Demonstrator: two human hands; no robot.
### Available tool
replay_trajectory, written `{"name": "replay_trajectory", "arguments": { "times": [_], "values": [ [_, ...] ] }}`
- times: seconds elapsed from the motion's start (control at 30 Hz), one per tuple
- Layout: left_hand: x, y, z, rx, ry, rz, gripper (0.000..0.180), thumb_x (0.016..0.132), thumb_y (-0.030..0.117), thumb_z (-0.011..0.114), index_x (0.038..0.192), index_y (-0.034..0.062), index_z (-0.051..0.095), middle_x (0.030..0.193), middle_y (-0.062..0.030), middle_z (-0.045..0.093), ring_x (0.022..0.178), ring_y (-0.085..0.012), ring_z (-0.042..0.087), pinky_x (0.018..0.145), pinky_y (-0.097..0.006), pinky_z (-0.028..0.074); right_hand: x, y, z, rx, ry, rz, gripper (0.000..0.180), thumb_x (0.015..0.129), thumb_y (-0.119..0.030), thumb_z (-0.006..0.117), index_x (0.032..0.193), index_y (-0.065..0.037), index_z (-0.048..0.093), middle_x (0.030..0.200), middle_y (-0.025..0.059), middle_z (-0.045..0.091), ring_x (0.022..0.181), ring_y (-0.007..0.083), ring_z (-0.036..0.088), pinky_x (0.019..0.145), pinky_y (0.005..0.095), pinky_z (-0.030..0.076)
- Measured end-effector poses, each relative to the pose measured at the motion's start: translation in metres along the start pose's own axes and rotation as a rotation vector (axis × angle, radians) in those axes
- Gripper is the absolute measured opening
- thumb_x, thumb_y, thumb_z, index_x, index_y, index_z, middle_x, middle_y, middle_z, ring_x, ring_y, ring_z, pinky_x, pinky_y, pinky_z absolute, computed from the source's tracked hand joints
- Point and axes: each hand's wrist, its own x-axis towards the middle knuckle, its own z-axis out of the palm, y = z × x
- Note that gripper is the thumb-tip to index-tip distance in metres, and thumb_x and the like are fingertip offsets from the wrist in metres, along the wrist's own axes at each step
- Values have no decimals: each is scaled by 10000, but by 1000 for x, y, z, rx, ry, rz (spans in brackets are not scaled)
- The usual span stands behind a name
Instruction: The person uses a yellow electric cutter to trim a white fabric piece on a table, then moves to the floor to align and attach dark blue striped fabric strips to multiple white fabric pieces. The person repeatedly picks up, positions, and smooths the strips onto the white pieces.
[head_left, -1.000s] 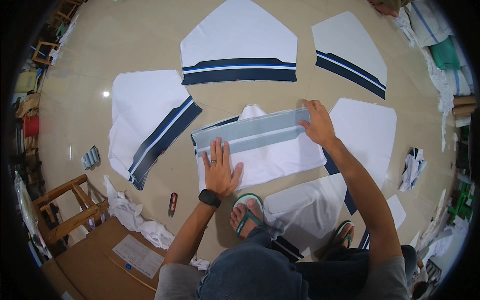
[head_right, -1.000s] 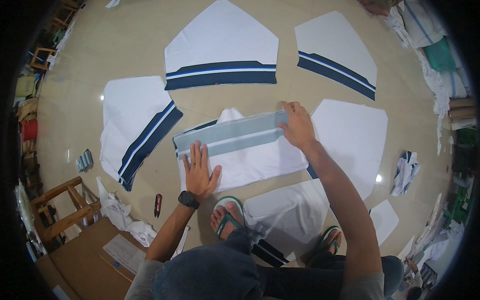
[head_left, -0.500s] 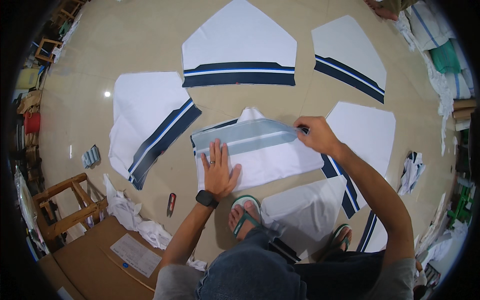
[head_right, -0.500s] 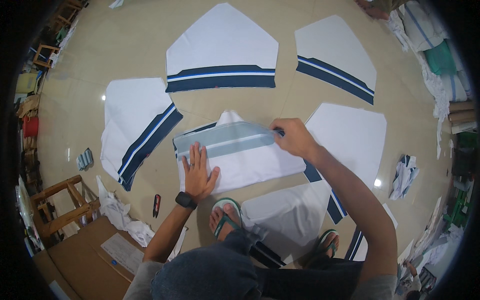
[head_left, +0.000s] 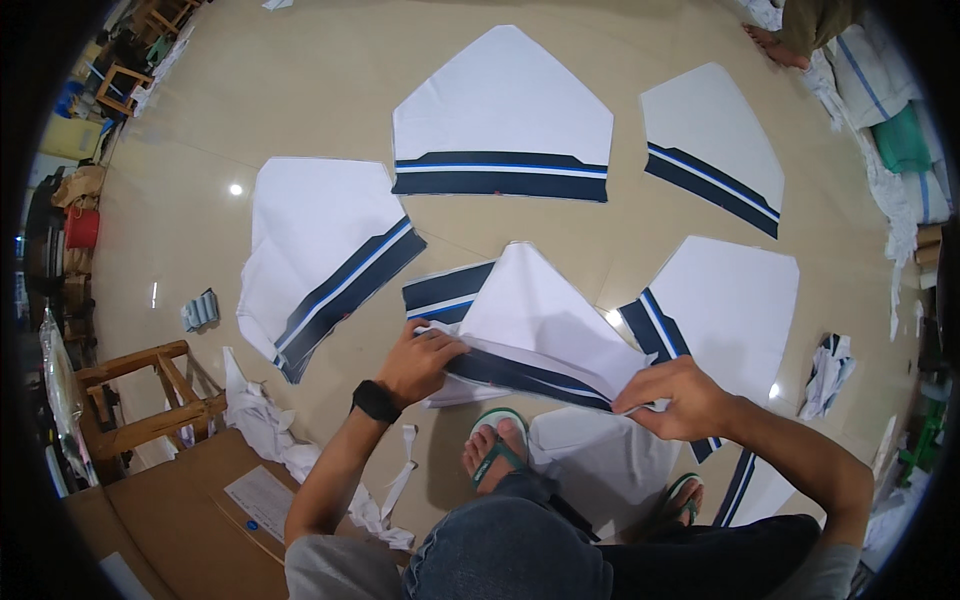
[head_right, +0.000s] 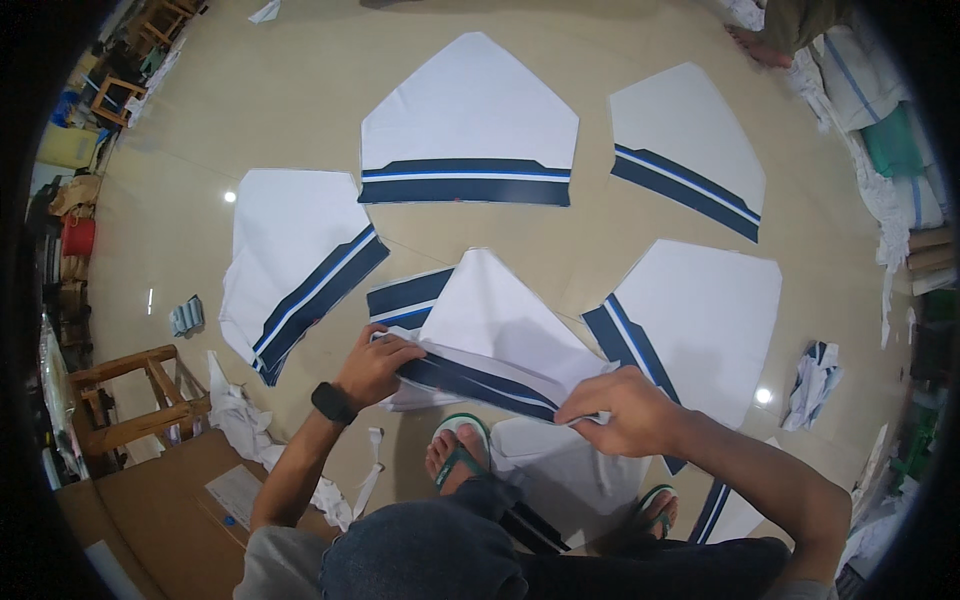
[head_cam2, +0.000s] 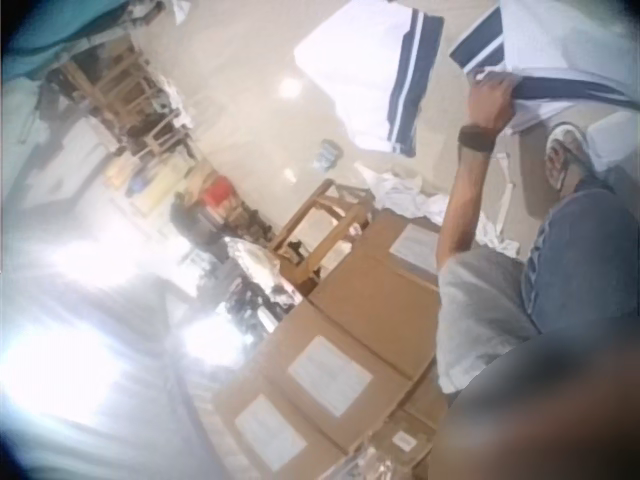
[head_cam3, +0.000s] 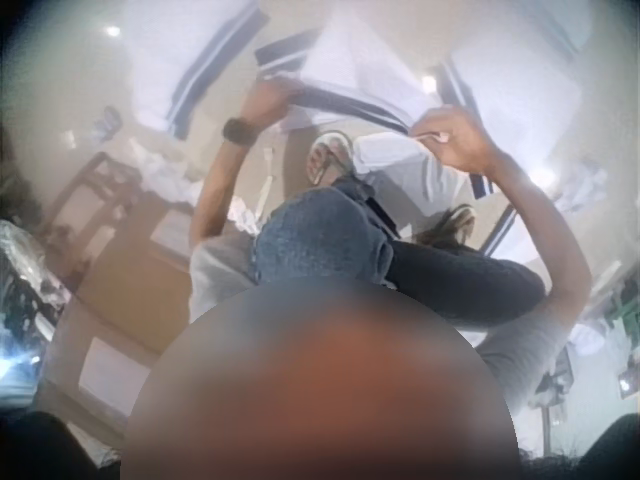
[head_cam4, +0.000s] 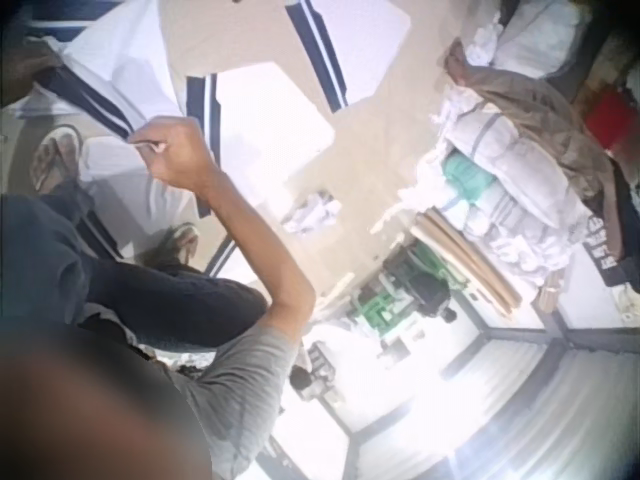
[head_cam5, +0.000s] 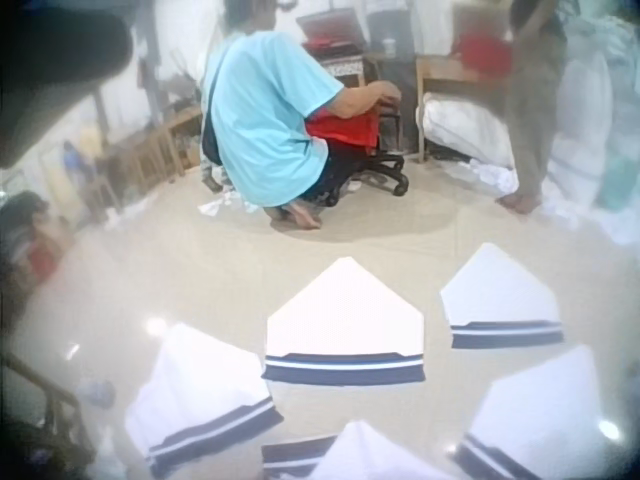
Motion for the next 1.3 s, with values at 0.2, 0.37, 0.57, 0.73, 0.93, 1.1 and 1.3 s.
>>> {"name": "replay_trajectory", "arguments": {
  "times": [0.2,0.37,0.57,0.73,0.93,1.1,1.3],
  "values": [
    [-70,9,-22,-227,165,-316,456,655,-148,576,1048,52,692,985,-105,718,967,-287,676,930,-398,485,-26,-2,-7,72,21,33,191,768,49,736,930,-50,760,1013,109,746,940,226,721,854,315,560],
    [-86,36,-59,-602,436,-531,378,739,-206,559,1024,6,689,945,-125,732,934,-222,715,817,-318,564,-40,-19,-28,229,305,93,180,798,88,705,934,-20,751,952,129,739,882,195,708,784,288,552],
    [-59,37,-135,-456,543,-477,267,794,-142,636,1016,-12,708,978,-108,729,923,-154,675,806,-274,533,-19,-43,-79,97,593,38,139,825,70,693,944,15,741,904,107,723,818,144,665,768,275,535],
    [-31,44,-209,-106,682,-302,247,789,-110,666,999,7,724,933,-75,720,812,-136,611,769,-266,479,4,-68,-127,46,761,-204,166,823,66,692,966,2,747,854,64,713,745,109,627,687,254,513],
    [-62,122,-263,-51,824,-496,183,872,-86,626,1005,-16,730,906,-41,731,817,-90,641,753,-224,500,-28,-101,-130,70,720,-542,157,848,39,676,981,-7,745,835,38,720,717,79,606,647,232,486],
    [-139,168,-201,-10,840,-531,274,841,-139,584,1017,6,736,944,-51,743,856,-117,662,791,-256,523,-53,-78,-74,-21,515,-685,225,786,95,636,961,-3,737,870,112,733,769,162,675,721,288,523],
    [-207,166,-41,-177,689,-699,350,788,-171,597,1027,39,742,1051,-92,729,1047,-185,671,915,-306,521,-48,24,32,-77,243,-496,218,801,51,588,955,0,734,916,170,719,830,326,692,785,375,547]
  ]
}}
